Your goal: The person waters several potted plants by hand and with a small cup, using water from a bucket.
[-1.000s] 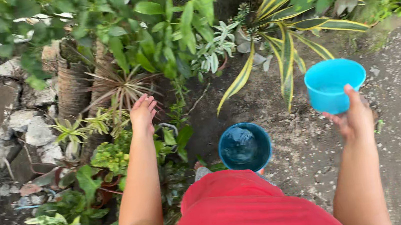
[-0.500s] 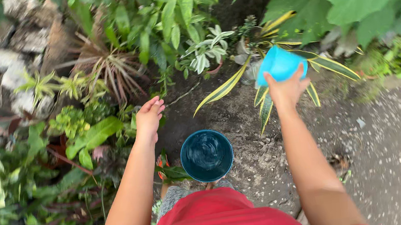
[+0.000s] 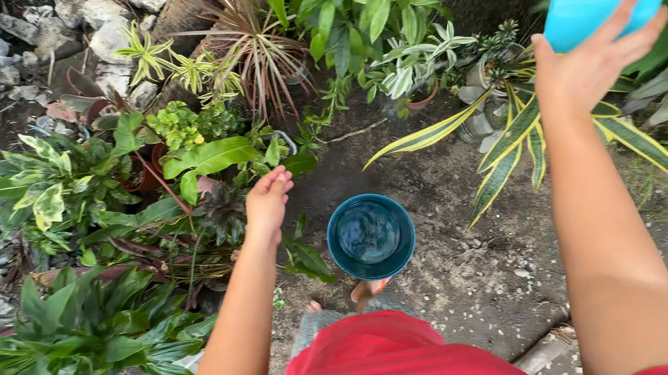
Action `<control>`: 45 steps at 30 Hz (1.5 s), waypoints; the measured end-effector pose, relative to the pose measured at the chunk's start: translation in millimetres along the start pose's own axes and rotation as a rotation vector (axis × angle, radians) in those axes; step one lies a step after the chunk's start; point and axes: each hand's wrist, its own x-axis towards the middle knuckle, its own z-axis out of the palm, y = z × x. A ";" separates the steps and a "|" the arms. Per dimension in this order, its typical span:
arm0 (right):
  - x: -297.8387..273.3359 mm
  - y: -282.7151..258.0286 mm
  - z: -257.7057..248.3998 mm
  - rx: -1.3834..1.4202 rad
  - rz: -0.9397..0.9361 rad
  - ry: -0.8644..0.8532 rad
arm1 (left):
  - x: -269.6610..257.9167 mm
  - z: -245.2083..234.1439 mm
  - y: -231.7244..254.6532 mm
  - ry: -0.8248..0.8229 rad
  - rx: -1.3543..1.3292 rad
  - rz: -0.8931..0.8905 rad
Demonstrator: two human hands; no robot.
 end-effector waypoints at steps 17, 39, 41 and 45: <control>-249.9 -4.1 15.1 0.384 0.480 -0.389 | -42.0 -92.1 -100.6 -0.051 0.036 0.145; -605.1 53.9 340.6 -0.147 -0.359 -1.148 | 105.8 63.4 -505.6 -0.085 1.568 0.387; -637.6 77.4 384.9 -0.288 -0.546 -1.026 | 100.6 68.5 -516.4 0.025 1.677 0.495; -722.5 111.2 471.7 -0.503 -0.621 -0.760 | 90.5 66.8 -514.4 0.021 1.534 0.448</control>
